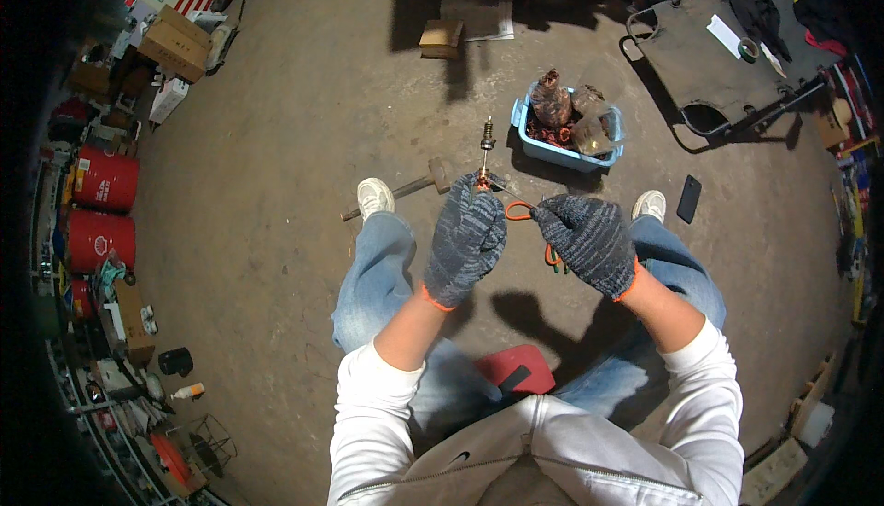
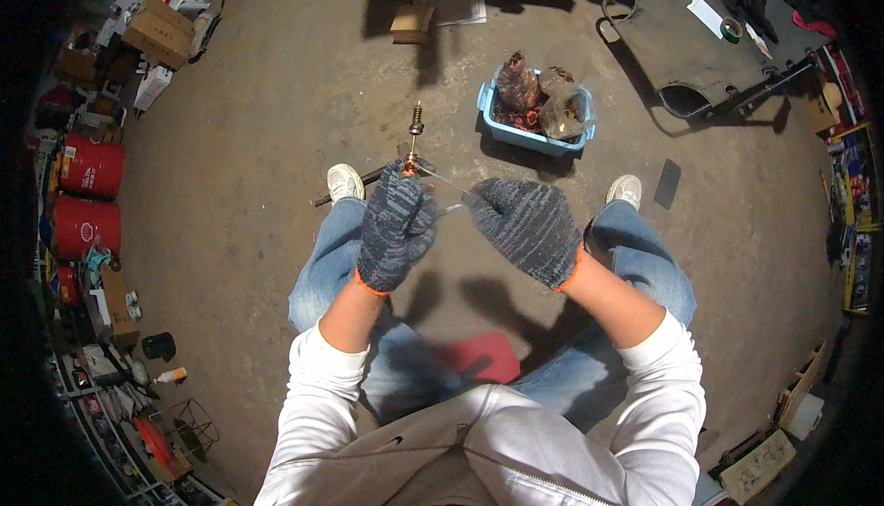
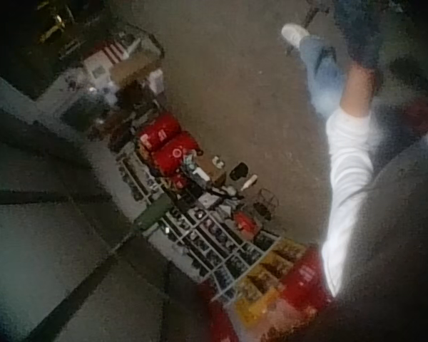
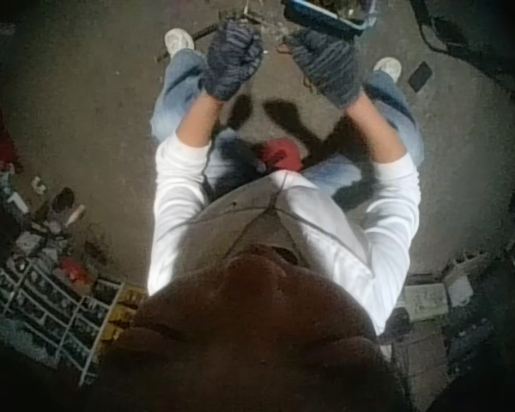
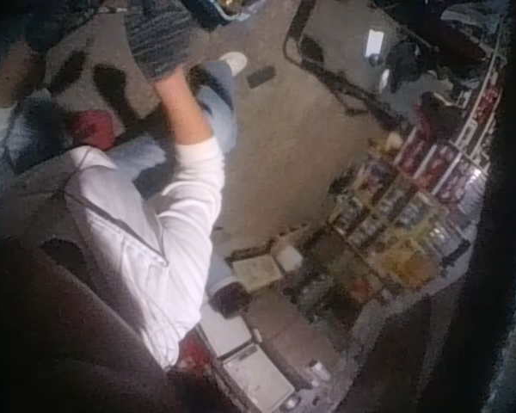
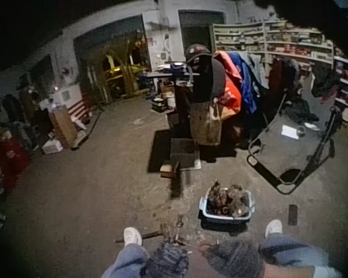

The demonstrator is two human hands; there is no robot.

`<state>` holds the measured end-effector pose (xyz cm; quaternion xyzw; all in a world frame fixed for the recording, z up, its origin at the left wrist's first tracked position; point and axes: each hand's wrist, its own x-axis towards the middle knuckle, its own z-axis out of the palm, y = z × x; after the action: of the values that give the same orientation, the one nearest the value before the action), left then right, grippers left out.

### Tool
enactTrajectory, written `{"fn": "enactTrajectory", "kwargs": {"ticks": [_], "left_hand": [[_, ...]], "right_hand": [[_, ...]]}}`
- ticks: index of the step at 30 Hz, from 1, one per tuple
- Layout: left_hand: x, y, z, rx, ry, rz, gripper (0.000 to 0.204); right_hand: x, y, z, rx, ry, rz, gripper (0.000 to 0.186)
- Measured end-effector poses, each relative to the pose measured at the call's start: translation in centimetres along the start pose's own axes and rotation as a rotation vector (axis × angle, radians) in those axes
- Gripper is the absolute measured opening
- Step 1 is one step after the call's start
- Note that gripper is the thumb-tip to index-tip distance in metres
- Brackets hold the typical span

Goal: The person puts on gloves and uses pliers to manipulate a small metal part with a spring. They repeatedly squeeze and adjust the part while seated on the floor in a workshop.

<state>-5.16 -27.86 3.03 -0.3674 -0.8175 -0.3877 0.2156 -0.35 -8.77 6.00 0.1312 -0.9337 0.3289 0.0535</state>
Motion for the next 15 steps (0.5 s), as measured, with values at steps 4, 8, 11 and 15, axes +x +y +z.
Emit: {"fn": "enactTrajectory", "kwargs": {"ticks": [4,8,11,15], "left_hand": [[-0.5,1.2,0.1,-0.353,-0.145,-0.43,0.012],[-1.0,0.0,1.1,-0.215,-0.267,-0.377,0.008],[-1.5,-0.9,1.4,-0.108,-0.327,-0.27,0.009],[-2.2,-1.0,0.7,0.138,-0.22,0.093,0.012]], "right_hand": [[-0.2,0.9,1.0,0.079,-0.125,-0.018,0.017],[-0.3,2.2,1.3,0.207,-0.157,-0.133,0.016],[-0.2,2.6,1.8,0.151,-0.108,-0.336,0.012],[0.2,3.0,2.3,0.178,0.011,-0.496,0.012]]}}
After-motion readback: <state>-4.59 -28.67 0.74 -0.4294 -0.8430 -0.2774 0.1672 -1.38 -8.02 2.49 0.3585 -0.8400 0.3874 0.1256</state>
